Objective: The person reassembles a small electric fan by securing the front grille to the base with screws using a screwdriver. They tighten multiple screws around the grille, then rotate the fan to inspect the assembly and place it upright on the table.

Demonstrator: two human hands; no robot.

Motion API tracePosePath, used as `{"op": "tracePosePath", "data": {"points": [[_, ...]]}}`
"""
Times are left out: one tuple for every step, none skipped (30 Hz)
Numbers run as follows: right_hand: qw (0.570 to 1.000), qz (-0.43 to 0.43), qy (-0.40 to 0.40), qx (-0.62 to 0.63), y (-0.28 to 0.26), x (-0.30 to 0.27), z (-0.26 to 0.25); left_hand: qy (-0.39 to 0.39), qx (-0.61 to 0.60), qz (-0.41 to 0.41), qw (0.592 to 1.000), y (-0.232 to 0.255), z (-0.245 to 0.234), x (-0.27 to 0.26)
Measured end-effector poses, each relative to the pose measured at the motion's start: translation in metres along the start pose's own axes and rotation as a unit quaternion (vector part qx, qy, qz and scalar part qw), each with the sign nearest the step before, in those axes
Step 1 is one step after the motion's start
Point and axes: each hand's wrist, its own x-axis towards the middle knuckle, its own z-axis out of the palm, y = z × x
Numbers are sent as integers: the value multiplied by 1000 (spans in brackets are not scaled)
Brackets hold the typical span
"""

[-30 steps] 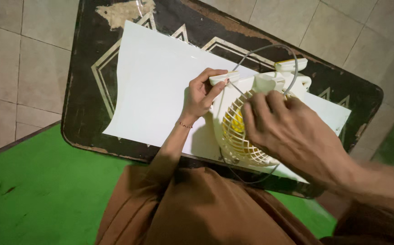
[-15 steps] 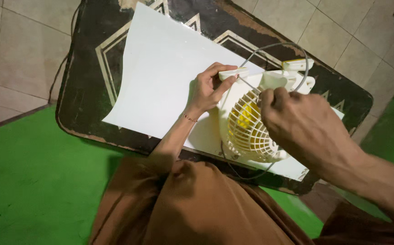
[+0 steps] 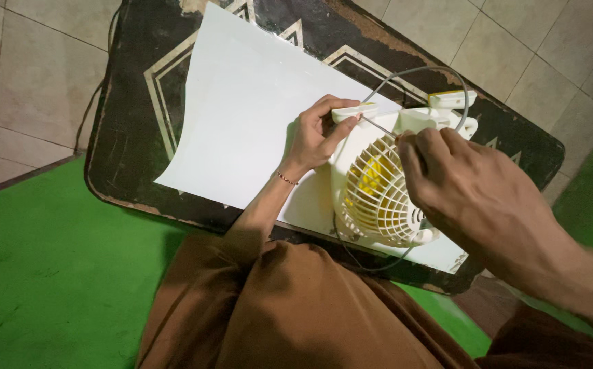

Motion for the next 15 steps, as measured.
{"op": "tracePosePath", "data": {"points": [[1000, 3, -17, -9, -1, -1, 0, 5, -21, 17, 1000, 0, 1, -1], [999, 5, -33, -19, -2, -1, 0, 9, -41, 34, 999, 0, 2, -2], [998, 6, -50, -29, -2, 0, 1, 15, -62, 52, 997, -1, 2, -2], [996, 24, -78, 25, -3, 2, 1, 10, -62, 54, 997, -2, 2, -2], [990, 41, -105, 79, -4, 4, 0, 6, -61, 56, 997, -3, 1, -3], [981, 60, -132, 132, -6, 6, 0, 1, -61, 58, 996, -4, 0, -3], [985, 59, -98, 132, -7, 8, 0, 1, -62, 57, 996, -5, 0, -3], [987, 57, -64, 133, -7, 9, 0, 1, -63, 57, 996, -6, -1, -2], [989, 58, -30, 133, -8, 10, 0, -1, -63, 58, 996, -6, -1, -2], [988, 66, -34, 132, -9, 11, 0, 0, -62, 55, 997, -7, 0, -2], [988, 73, -38, 131, -9, 13, 0, 1, -60, 51, 997, -7, 0, -1], [987, 81, -42, 130, -9, 14, 0, 3, -57, 47, 997, -7, -1, -1], [986, 87, -23, 140, -8, 16, -1, 3, -58, 48, 997, -8, -1, -1], [985, 93, -3, 148, -8, 18, -1, 3, -59, 49, 997, -9, -1, -2], [982, 99, 15, 157, -8, 18, 0, 3, -60, 50, 997, -10, 0, -2]]}}
